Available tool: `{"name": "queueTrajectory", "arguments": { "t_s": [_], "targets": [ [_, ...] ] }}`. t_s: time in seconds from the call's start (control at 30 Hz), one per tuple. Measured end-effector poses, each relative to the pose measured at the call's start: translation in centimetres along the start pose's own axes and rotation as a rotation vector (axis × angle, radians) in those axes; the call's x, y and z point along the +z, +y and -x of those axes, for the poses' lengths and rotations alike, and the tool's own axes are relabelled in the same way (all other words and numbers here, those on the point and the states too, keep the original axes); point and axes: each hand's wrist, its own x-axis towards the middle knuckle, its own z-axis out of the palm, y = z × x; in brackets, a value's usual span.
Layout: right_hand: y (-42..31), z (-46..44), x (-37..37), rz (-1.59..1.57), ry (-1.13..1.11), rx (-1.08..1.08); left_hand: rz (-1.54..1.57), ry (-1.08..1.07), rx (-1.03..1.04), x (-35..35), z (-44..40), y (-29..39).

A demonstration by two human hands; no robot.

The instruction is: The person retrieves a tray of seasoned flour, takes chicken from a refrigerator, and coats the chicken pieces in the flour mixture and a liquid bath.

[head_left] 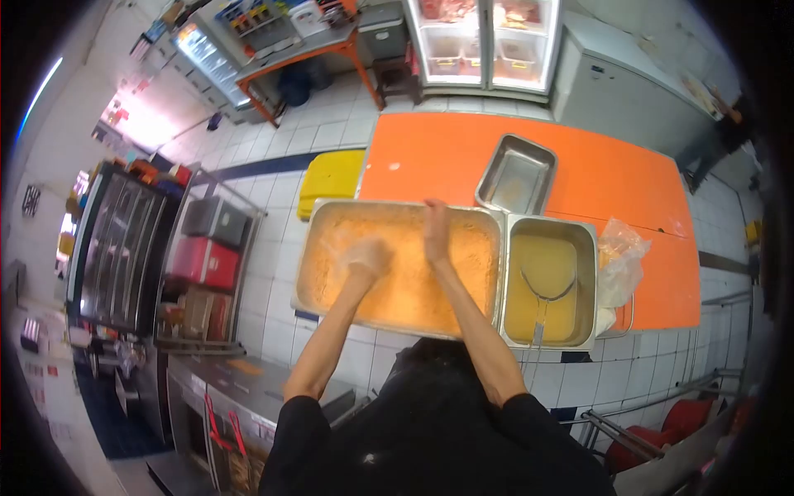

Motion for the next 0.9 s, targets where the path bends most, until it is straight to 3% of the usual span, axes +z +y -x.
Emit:
{"name": "queueTrajectory", "arguments": {
  "t_s": [0.03, 0.07, 0.1, 0.17, 0.23, 0.3, 0.37, 0.47, 0.57, 0.63, 0.77, 0.8, 0.83, 0.9],
  "targets": [
    [0.8, 1.2, 1.9, -0.061, 0.002, -0.043, -0.034, 0.031, 0.041, 1.4, 0.1, 0.2],
    [-2.8, 1.9, 1.1, -0.045, -0.312, 0.267, 0.185, 0.405, 0.099, 9.4, -1.2, -2.1],
    [-2.0, 2.5, 1.2, -0.050, -0.336, 0.265, 0.187, 0.410, 0.074, 6.9, 0.7, -1.0],
    [-0.4, 2.6, 0.8, 0.112, -0.368, 0.030, 0.144, 0.210, 0.049, 0.7, 3.7, 1.1],
    [-0.1, 1.3, -2.4, -0.181, -0.252, 0.137, 0.162, 0.137, 0.013, -2.5, 5.6, -1.2],
    [-0.2, -0.6, -6.9, -0.222, 0.024, 0.225, 0.185, 0.053, -0.039, -4.5, 8.1, -2.7],
    [-2.7, -1.6, -10.2, -0.300, 0.220, 0.321, 0.437, 0.276, -0.356, -5.9, 9.9, -3.2],
    [-2.5, -0.5, -11.9, -0.238, 0.161, 0.313, 0.285, 0.286, -0.335, 1.3, 8.1, -6.8],
    [-4.1, 1.6, -10.7, -0.312, 0.024, 0.390, 0.423, 0.186, -0.341, 0.0, 7.7, -4.9],
    [-4.6, 3.2, -9.2, -0.294, -0.046, 0.437, 0.454, 0.118, -0.476, 1.2, 6.5, -5.4],
    [-5.0, 5.1, -6.7, -0.121, -0.273, 0.358, 0.119, 0.329, -0.121, 3.9, 8.3, -7.1],
    [-6.2, 5.8, -5.6, -0.129, -0.269, 0.388, 0.562, 0.280, -0.461, 3.5, 8.6, -7.3],
    [-6.4, 6.3, -4.8, -0.105, -0.306, 0.440, 0.711, 0.295, -0.600, 0.8, 11.0, -7.5],
    [-6.6, 8.2, -2.1, -0.136, -0.334, 0.444, 0.653, 0.326, -0.605, -0.9, 15.3, -10.2]
  ]
}}
